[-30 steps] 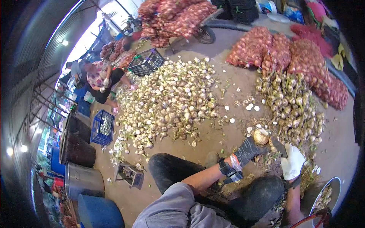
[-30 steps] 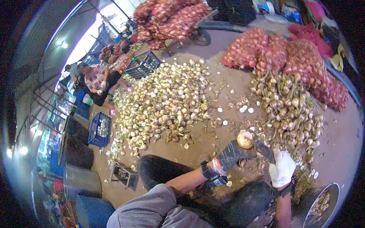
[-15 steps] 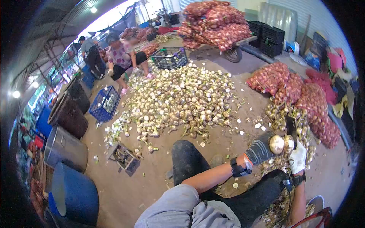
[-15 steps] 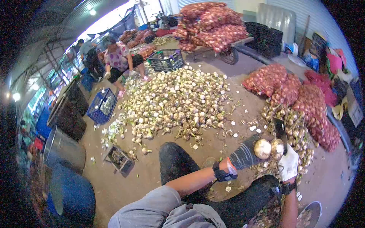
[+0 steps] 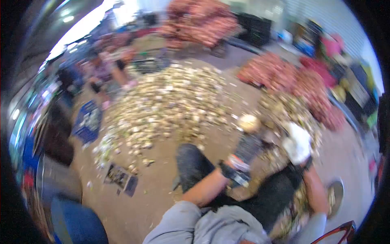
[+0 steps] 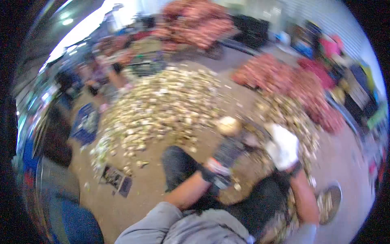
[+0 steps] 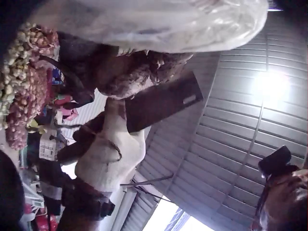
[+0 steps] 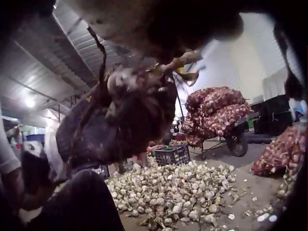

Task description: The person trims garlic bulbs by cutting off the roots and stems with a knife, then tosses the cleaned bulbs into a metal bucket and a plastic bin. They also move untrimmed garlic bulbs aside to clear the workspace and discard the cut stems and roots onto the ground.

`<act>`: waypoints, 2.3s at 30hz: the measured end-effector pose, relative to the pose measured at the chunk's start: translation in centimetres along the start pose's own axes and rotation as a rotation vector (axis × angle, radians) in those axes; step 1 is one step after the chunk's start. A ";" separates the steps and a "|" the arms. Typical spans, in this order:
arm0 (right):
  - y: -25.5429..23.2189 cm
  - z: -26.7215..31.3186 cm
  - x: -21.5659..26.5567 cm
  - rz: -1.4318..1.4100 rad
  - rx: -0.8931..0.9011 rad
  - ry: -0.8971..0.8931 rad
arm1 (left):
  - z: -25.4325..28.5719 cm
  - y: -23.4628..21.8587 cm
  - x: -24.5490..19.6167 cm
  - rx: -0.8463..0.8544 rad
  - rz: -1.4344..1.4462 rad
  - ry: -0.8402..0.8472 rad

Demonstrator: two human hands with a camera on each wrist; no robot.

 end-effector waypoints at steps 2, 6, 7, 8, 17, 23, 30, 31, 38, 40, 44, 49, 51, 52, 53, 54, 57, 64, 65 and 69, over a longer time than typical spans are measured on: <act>-0.3 1.1 -2.4 0.077 0.004 0.115 | -0.2 -0.1 1.0 -0.110 1.025 -0.172; -0.4 3.1 -7.2 0.045 0.056 0.307 | -1.1 2.1 -0.4 0.077 2.223 -0.613; -0.1 3.5 -8.1 0.063 0.081 0.329 | -1.1 3.1 -0.3 0.096 2.203 -0.584; 0.3 4.0 -9.0 0.072 0.107 0.350 | -1.3 3.5 -0.5 0.109 2.178 -0.560; 4.8 9.0 -16.4 -0.159 0.171 0.417 | -2.0 8.9 -1.4 -0.009 1.833 -0.406; 7.1 19.0 -28.3 -0.024 0.076 0.917 | 1.7 18.6 12.6 0.104 2.571 -0.837; 6.2 28.3 -33.2 -0.104 -0.094 1.033 | 5.5 -1.4 36.8 -0.834 2.020 -1.105; 6.9 29.9 -33.9 -0.267 -0.120 1.092 | 5.9 -2.8 37.6 -0.791 1.877 -1.029; 4.3 28.9 -29.9 -0.170 -0.122 1.107 | 6.8 7.3 28.0 -0.273 1.553 -1.078; 3.6 31.1 -31.0 -0.242 -0.181 1.204 | 7.1 14.3 23.4 -0.050 1.482 -1.020; 0.8 34.2 -31.2 -0.213 -0.239 1.213 | 6.3 26.1 15.5 0.665 0.635 -0.744; 3.6 43.0 -31.9 -0.522 -0.388 1.573 | 5.4 36.7 3.5 0.497 0.889 -0.584; 5.4 44.8 -31.9 -0.406 -0.210 1.650 | 4.3 41.8 -1.6 0.383 0.688 -0.243; 6.8 46.1 -31.9 -0.457 -0.201 1.666 | 3.9 45.2 -4.5 0.562 0.531 -0.118; 8.2 47.4 -32.1 -0.501 -0.235 1.629 | 4.3 48.4 -6.7 0.729 0.368 0.015; 9.3 47.6 -32.4 -0.544 -0.272 1.592 | 3.0 48.9 -7.7 0.744 0.374 0.022; 13.1 50.1 -33.5 -0.447 -0.076 1.615 | 0.3 48.7 -12.1 0.574 0.070 0.494; 20.8 51.3 -36.3 -0.069 0.234 1.634 | 1.5 55.7 -8.3 1.076 0.382 0.122; 21.3 49.6 -36.9 -0.072 0.225 1.535 | 1.3 54.1 -8.0 1.096 0.330 0.118; 20.9 43.6 -37.6 -0.120 0.211 1.297 | 2.9 51.6 -7.0 1.272 0.818 -0.334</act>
Point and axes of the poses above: each hand's wrist, its own z-axis away from the middle knuckle, its own y-axis out of the palm, x = y × z, the point moved 10 cm from there along -z, towards the middle knuckle, and after that the axes turned 9 degrees about -z, right-handed, at the moved point
